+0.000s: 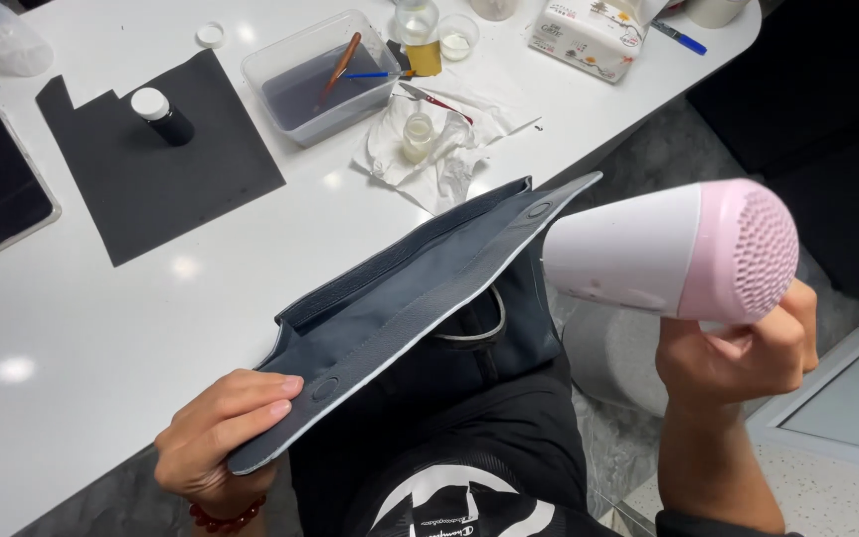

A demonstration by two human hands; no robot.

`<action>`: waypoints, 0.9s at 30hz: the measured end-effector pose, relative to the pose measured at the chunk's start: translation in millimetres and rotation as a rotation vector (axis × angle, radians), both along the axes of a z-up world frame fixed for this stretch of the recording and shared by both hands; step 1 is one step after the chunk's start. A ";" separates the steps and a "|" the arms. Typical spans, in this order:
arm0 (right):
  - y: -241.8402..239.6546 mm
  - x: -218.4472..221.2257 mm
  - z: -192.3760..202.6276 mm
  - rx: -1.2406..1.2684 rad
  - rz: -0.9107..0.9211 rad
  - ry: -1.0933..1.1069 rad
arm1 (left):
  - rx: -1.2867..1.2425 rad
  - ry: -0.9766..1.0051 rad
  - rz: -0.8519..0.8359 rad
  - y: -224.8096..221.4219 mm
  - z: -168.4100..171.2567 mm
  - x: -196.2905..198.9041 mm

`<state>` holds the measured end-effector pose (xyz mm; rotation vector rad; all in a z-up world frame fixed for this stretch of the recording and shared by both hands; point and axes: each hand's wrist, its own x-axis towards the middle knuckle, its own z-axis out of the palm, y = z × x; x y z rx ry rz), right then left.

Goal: The recorder is repairing the edge of a bag by applying paint or sealant and drying it with a hairdryer.

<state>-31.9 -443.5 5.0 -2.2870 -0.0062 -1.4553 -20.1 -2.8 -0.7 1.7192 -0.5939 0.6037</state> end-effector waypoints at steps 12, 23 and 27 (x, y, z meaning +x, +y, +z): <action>23.1 -11.0 -4.6 -0.160 -0.064 -0.002 | 0.020 0.005 0.044 -2.0 1.6 2.3; 36.5 -4.4 -23.1 -0.131 -0.119 -0.060 | -0.010 -0.063 -0.042 -6.4 8.5 3.8; 26.8 -10.0 -45.7 -0.126 -0.166 -0.075 | -0.003 -0.087 -0.035 -6.2 5.2 4.8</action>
